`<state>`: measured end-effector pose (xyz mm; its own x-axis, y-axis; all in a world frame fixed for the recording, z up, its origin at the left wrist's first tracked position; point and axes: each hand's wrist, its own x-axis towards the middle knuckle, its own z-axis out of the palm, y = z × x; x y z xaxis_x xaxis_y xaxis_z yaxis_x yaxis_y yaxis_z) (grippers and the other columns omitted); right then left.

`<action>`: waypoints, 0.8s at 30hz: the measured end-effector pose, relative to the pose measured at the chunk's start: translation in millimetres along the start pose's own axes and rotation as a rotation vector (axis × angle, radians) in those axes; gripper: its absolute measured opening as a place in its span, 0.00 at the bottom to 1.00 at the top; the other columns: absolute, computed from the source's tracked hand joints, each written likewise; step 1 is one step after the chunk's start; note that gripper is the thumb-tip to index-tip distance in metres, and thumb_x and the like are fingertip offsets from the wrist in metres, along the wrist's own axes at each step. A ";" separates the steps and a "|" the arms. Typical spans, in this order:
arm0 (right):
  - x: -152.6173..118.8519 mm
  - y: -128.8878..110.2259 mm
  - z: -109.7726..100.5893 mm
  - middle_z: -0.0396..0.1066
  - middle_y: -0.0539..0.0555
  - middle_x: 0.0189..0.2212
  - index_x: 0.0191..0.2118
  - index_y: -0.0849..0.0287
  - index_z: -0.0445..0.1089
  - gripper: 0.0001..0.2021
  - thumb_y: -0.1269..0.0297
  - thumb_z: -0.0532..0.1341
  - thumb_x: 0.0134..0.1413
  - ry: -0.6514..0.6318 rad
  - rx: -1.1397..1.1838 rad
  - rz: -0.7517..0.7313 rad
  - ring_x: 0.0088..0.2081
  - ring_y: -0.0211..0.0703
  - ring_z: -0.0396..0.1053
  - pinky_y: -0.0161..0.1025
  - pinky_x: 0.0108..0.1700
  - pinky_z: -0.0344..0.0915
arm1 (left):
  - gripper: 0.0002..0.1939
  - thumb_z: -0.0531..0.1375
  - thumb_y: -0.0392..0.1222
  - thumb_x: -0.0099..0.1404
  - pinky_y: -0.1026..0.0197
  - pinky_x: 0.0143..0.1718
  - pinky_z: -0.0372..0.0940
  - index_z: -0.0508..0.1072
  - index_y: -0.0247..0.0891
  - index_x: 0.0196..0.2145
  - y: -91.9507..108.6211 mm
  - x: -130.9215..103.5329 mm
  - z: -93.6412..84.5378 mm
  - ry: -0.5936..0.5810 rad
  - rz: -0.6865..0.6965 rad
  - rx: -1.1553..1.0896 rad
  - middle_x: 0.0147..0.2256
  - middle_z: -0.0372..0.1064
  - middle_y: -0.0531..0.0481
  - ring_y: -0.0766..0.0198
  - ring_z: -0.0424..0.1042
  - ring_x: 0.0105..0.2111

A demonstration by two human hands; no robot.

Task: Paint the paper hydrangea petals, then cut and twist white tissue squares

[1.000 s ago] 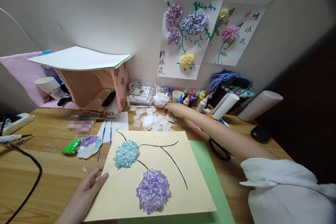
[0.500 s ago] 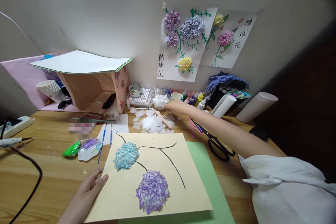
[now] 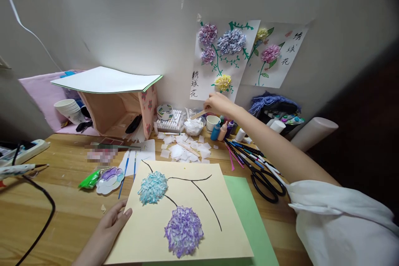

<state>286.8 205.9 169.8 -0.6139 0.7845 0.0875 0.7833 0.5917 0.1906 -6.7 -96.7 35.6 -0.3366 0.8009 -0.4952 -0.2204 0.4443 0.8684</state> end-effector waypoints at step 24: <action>29.6 -21.8 82.2 0.68 0.58 0.45 0.44 0.59 0.68 0.10 0.66 0.58 0.56 -0.157 0.107 0.140 0.47 0.46 0.65 0.45 0.48 0.63 | 0.33 0.71 0.48 0.38 0.62 0.23 0.68 0.71 0.37 0.44 0.2 -9.2 -2.9 0.029 -0.037 0.043 0.29 0.77 0.47 0.52 0.76 0.28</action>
<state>259.6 231.5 87.8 -0.4822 0.8747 -0.0490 0.8708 0.4847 0.0820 -6.3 -105.1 40.2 -0.3551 0.7720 -0.5273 -0.1937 0.4910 0.8493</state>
